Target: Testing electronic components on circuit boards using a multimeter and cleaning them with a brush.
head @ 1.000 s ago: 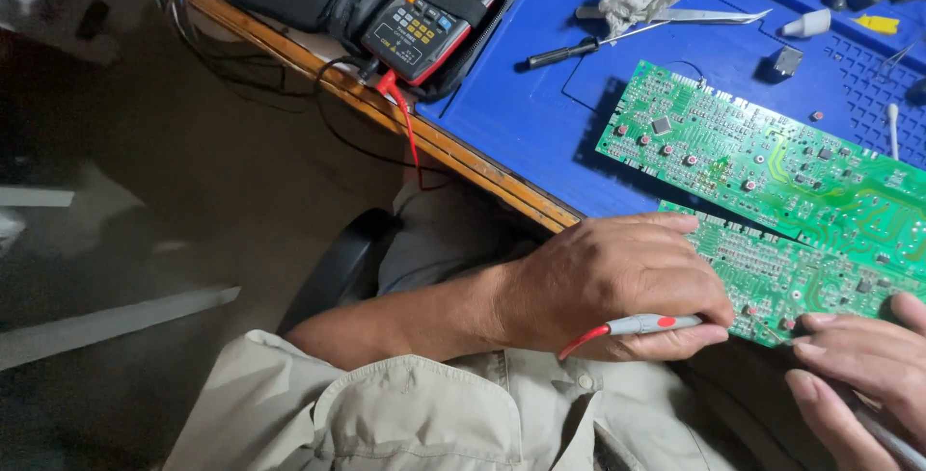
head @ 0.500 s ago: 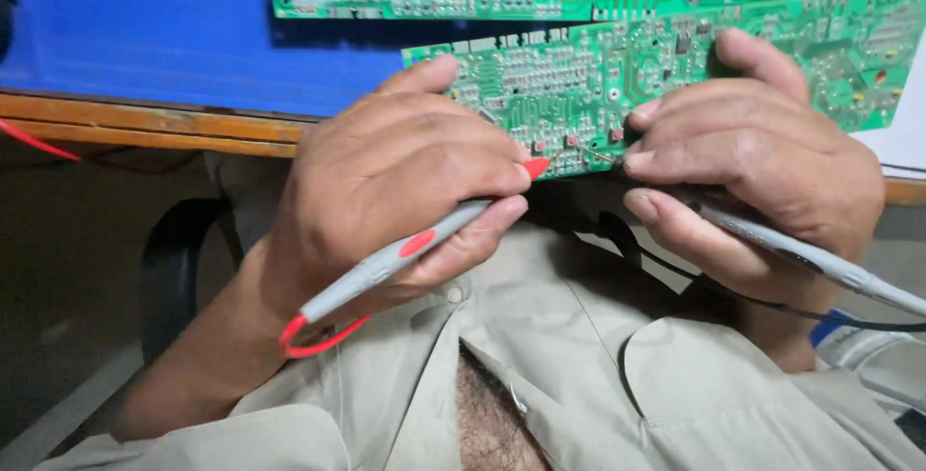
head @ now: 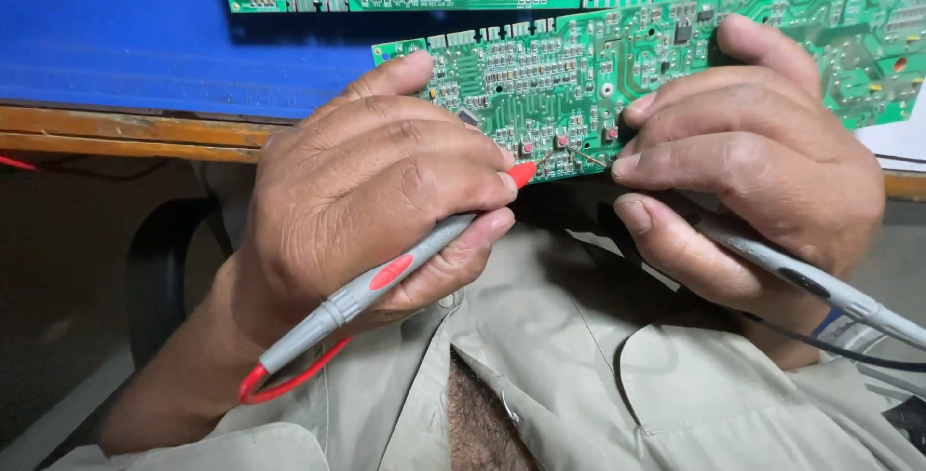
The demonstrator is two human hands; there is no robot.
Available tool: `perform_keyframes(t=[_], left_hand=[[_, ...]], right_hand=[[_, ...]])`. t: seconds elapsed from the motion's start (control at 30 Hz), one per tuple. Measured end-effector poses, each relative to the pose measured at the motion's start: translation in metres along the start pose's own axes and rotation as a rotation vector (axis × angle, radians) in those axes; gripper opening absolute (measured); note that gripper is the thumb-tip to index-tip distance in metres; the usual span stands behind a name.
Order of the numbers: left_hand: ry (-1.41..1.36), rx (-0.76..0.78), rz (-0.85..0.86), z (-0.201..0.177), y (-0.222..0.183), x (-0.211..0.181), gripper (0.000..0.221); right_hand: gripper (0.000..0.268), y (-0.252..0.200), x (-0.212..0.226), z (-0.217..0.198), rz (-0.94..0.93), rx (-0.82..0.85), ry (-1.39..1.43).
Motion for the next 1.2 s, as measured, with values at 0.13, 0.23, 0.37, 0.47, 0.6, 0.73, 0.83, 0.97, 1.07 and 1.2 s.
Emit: perform_keyframes(t=[0.13, 0.23, 0.37, 0.47, 0.6, 0.73, 0.83, 0.97, 1.07, 1.2], left_hand=[[0.001, -0.010, 0.007, -0.001, -0.001, 0.000, 0.007], [-0.018, -0.024, -0.015, -0.002, 0.001, 0.000, 0.008], [0.041, -0.069, 0.024, -0.003, 0.002, -0.006, 0.007], [0.054, -0.124, 0.031, -0.011, -0.001, -0.007, 0.009], [0.000, -0.185, -0.017, -0.018, -0.008, -0.007, 0.006], [-0.068, -0.168, 0.026, -0.013, -0.008, -0.004, 0.006], [-0.053, -0.114, 0.058, -0.010, -0.005, -0.005, 0.007], [-0.065, -0.061, 0.023, -0.002, 0.000, -0.006, 0.007], [-0.005, -0.091, 0.039, -0.005, -0.003, -0.003, 0.007], [-0.015, -0.083, 0.033, -0.006, -0.006, -0.001, 0.011]], right_hand=[[0.016, 0.003, 0.007, 0.004, -0.025, 0.014, -0.076], [0.033, 0.002, 0.006, 0.007, -0.030, 0.027, -0.136], [0.044, 0.000, 0.017, 0.005, -0.095, 0.071, -0.171], [0.043, 0.001, 0.014, 0.010, -0.146, 0.085, -0.200], [0.046, -0.002, 0.010, 0.013, -0.128, 0.079, -0.296], [0.056, -0.008, -0.001, 0.003, 0.021, 0.049, -0.166], [0.053, -0.013, 0.008, -0.003, 0.047, -0.106, -0.035], [0.033, -0.032, -0.022, -0.020, -0.031, -0.156, -0.026], [0.023, -0.035, -0.019, -0.035, -0.076, -0.249, -0.015], [0.036, -0.033, -0.004, -0.042, -0.090, -0.255, -0.142]])
Point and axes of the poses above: each hand's wrist, its own y-axis towards the middle knuckle, its own z-axis out of the palm, x = y × z, the point moved 10 cm from there along y, towards the middle knuckle, and after that the axes turned 13 degrees about -x, right-handed, at the moved point
